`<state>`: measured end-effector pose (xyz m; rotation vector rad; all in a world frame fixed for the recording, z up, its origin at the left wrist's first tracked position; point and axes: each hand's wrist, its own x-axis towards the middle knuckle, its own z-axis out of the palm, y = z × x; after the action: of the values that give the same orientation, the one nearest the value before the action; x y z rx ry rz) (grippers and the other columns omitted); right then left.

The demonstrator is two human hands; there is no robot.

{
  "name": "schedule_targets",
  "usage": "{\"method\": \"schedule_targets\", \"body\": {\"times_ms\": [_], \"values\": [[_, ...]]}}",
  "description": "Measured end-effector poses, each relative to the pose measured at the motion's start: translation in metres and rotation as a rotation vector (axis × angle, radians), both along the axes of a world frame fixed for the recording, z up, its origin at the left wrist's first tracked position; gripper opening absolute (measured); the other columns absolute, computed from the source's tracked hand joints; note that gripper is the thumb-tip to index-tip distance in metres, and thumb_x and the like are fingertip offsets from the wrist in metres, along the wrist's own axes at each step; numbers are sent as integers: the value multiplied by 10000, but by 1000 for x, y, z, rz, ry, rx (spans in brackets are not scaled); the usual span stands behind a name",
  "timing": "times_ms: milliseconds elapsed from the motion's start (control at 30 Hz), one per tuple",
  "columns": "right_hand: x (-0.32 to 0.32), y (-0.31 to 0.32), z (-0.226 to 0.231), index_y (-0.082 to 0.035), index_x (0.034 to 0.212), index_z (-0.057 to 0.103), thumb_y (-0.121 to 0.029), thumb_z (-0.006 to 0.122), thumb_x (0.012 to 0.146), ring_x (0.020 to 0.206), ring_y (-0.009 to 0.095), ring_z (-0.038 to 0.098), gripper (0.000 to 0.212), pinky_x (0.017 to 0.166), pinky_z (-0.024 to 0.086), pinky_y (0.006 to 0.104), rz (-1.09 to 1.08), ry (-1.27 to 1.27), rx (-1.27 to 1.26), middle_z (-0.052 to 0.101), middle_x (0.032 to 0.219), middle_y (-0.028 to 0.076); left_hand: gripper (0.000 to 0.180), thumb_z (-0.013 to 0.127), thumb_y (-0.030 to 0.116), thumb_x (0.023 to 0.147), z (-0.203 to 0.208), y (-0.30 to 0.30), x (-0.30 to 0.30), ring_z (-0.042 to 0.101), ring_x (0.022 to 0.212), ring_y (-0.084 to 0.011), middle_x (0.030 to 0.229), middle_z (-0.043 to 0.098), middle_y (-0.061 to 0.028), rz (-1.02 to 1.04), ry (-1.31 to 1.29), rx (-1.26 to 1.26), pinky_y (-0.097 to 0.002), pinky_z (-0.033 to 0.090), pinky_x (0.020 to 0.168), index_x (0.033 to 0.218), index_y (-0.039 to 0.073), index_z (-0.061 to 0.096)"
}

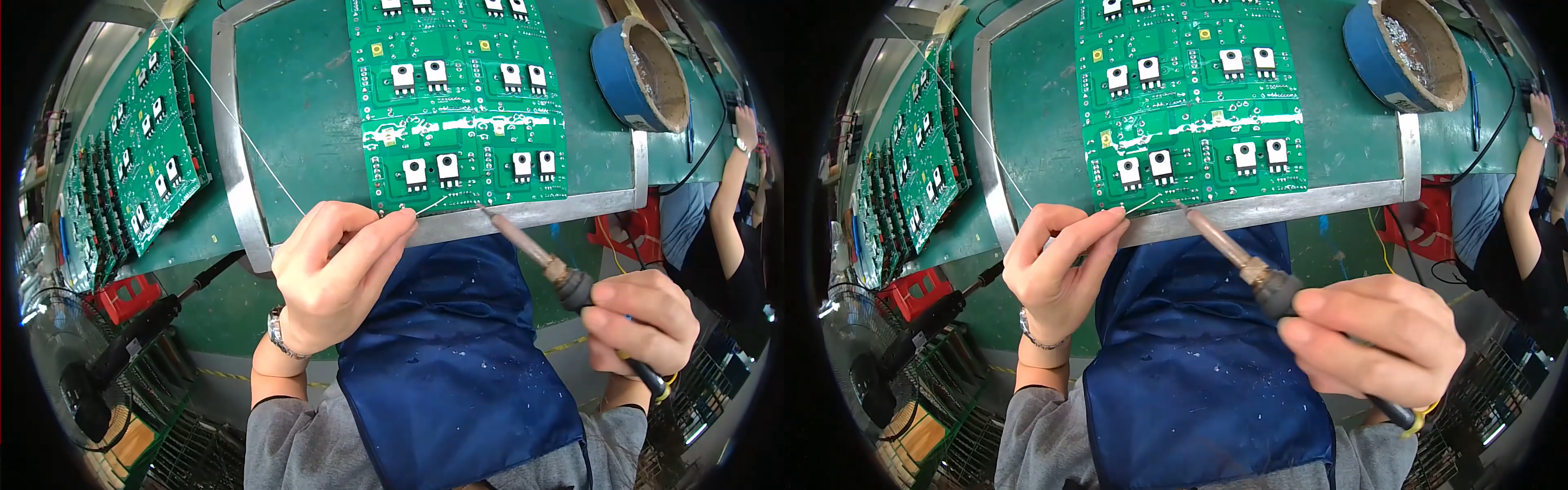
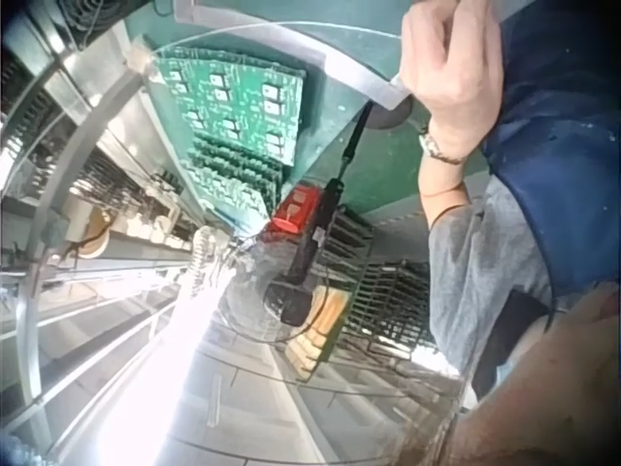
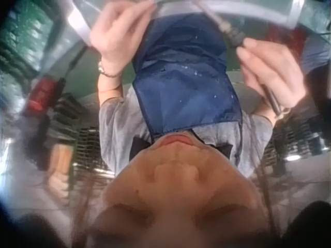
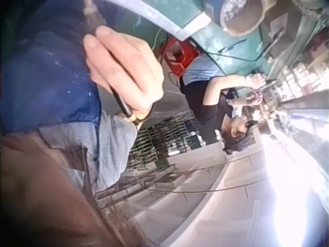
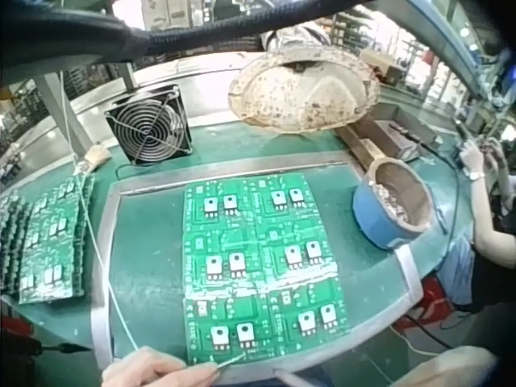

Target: The person solders components onto circuit boards using a soldering iron and solder wire. The person turns the circuit boards by hand, shows one to a coworker, and solders additional components.

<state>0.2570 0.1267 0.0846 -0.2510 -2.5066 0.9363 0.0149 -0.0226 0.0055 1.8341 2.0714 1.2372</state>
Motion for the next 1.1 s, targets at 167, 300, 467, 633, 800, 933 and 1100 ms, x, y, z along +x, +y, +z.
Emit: {"method": "schedule_targets", "body": {"times_ms": [167, 300, 467, 633, 800, 933, 1100], "values": [[-20, 4, -7, -12, 881, 731, -4, 743, 640, 728, 205, 668, 241, 581, 567, 261, 150, -30, 89, 666, 924, 116, 297, 775, -46, 628, 1, 0, 1, 530, 582, -155, 721, 539, -33, 17, 47, -6, -270, 409, 475, 905, 38, 710], [-26, 5, -11, -3, 874, 727, -6, 741, 631, 729, 197, 662, 243, 578, 564, 258, 153, -34, 114, 670, 911, 115, 296, 774, -50, 627, -2, 1, 1, 529, 585, -153, 724, 535, -34, 9, 32, -22, -270, 406, 474, 903, 35, 710], [-30, 8, -12, 11, 879, 720, -8, 727, 605, 728, 205, 658, 275, 594, 561, 259, 170, -56, 142, 669, 914, 118, 293, 777, -47, 630, 0, 2, 1, 522, 581, -149, 726, 533, -33, 10, 36, -25, -270, 398, 469, 904, 34, 712], [-31, 9, -12, 26, 877, 710, -28, 702, 612, 746, 210, 650, 271, 619, 567, 261, 219, -76, 191, 661, 932, 124, 297, 780, -43, 635, -1, 3, 1, 517, 578, -148, 725, 532, -32, 4, 39, -19, -269, 391, 467, 914, 32, 713], [-31, 2, -11, 28, 872, 708, -41, 699, 616, 783, 210, 638, 265, 673, 579, 274, 252, -104, 283, 650, 969, 122, 303, 784, -40, 637, -3, 3, 1, 517, 576, -143, 725, 533, -32, -7, 54, -3, -268, 391, 467, 923, 31, 714], [-30, -3, -14, 28, 865, 710, -40, 692, 592, 794, 211, 636, 282, 689, 579, 281, 212, -64, 304, 650, 975, 116, 307, 788, -34, 633, -1, 1, 0, 518, 576, -141, 725, 535, -30, 20, 52, -1, -264, 397, 471, 922, 44, 719], [-27, 1, -4, 21, 864, 719, -17, 689, 587, 798, 227, 640, 281, 679, 582, 289, 261, -101, 263, 649, 977, 147, 313, 800, -18, 619, 4, -7, 0, 527, 599, -154, 720, 538, -21, 105, 39, -58, -273, 421, 505, 909, 74, 727]]}}
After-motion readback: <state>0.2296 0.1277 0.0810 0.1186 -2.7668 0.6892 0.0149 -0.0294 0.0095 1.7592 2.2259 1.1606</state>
